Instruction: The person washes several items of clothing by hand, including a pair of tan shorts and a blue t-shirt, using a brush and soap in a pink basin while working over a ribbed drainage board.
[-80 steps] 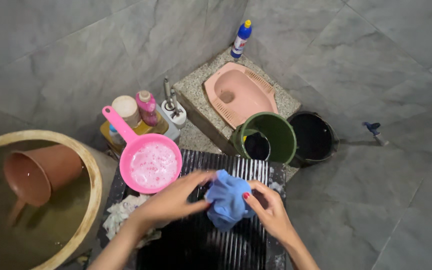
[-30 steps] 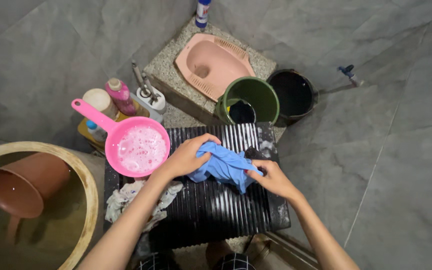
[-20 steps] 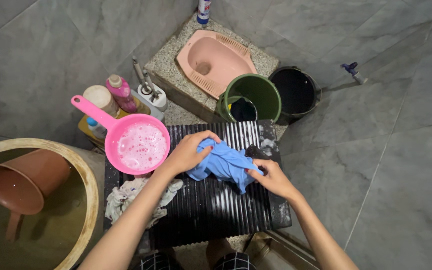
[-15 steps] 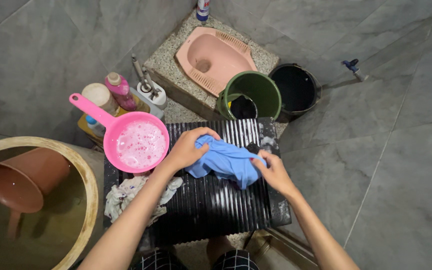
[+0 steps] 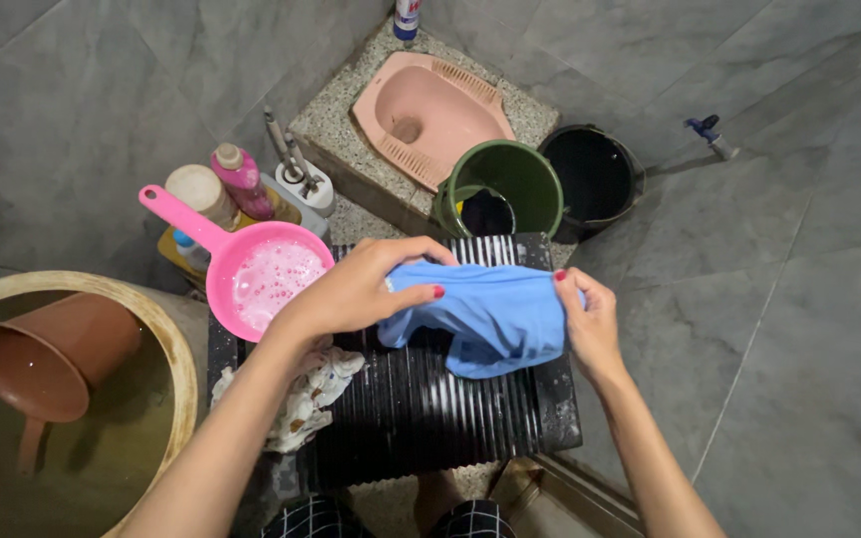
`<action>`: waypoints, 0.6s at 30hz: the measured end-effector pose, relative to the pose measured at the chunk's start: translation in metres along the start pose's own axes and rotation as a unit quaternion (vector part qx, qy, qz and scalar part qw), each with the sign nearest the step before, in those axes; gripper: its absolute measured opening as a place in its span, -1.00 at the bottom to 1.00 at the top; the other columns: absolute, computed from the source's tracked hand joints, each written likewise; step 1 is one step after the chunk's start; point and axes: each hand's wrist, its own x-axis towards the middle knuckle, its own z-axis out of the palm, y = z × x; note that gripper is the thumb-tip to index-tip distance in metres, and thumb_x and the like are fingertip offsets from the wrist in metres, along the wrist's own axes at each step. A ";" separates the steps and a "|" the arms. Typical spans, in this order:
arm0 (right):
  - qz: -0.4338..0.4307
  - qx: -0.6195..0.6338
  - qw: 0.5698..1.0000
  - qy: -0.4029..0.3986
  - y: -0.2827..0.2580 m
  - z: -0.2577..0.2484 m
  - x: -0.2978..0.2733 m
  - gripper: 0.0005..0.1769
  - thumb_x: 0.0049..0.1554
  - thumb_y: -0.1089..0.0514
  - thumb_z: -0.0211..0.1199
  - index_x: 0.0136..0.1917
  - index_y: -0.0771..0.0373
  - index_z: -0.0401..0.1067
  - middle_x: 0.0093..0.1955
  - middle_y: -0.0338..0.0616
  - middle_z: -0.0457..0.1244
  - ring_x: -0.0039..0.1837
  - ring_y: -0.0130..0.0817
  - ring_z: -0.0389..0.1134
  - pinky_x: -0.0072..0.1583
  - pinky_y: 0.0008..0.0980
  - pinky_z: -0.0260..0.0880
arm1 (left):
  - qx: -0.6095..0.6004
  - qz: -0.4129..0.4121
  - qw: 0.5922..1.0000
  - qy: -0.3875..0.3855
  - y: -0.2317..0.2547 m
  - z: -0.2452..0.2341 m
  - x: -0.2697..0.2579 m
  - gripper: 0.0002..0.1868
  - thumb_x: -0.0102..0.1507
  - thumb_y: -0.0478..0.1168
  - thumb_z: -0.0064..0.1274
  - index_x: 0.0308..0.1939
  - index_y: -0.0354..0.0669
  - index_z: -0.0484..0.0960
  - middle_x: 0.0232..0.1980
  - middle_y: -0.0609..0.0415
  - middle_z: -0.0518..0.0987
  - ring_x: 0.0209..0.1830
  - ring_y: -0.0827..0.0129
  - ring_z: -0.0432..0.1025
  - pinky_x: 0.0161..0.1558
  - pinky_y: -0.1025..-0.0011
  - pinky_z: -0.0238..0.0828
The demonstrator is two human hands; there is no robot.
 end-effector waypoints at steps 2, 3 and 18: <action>0.011 0.004 1.000 -0.006 0.005 -0.001 -0.002 -0.62 0.34 0.11 0.17 -0.31 0.23 0.26 -0.30 -0.51 0.06 -0.21 -0.72 -0.01 -0.20 -0.57 0.00 | -0.037 0.024 0.999 0.003 0.005 0.003 0.002 -0.73 0.28 -0.25 0.13 0.06 -0.18 0.63 -0.12 -0.01 0.72 -0.08 0.30 0.63 0.05 0.39 0.50; 0.023 0.008 1.000 -0.014 0.006 -0.001 -0.003 -0.63 0.32 0.14 0.20 -0.31 0.22 0.25 -0.31 -0.51 0.06 -0.22 -0.72 -0.01 -0.20 -0.57 0.00 | -0.103 0.053 0.993 0.010 0.006 0.005 0.003 -0.72 0.31 -0.28 0.08 0.10 -0.23 0.61 -0.02 0.00 0.69 0.02 0.34 0.57 0.14 0.39 0.46; 0.002 0.013 0.988 -0.155 -0.039 0.086 -0.079 -0.50 -0.03 0.23 0.48 0.12 0.26 0.32 -0.01 -0.22 0.31 0.04 -0.48 0.36 -0.01 -0.47 0.43 | -0.301 -0.035 0.953 -0.013 0.002 0.032 0.022 -0.55 0.30 -0.44 -0.14 0.26 -0.18 0.56 -0.09 0.10 0.61 -0.24 0.55 0.42 -0.15 0.53 0.40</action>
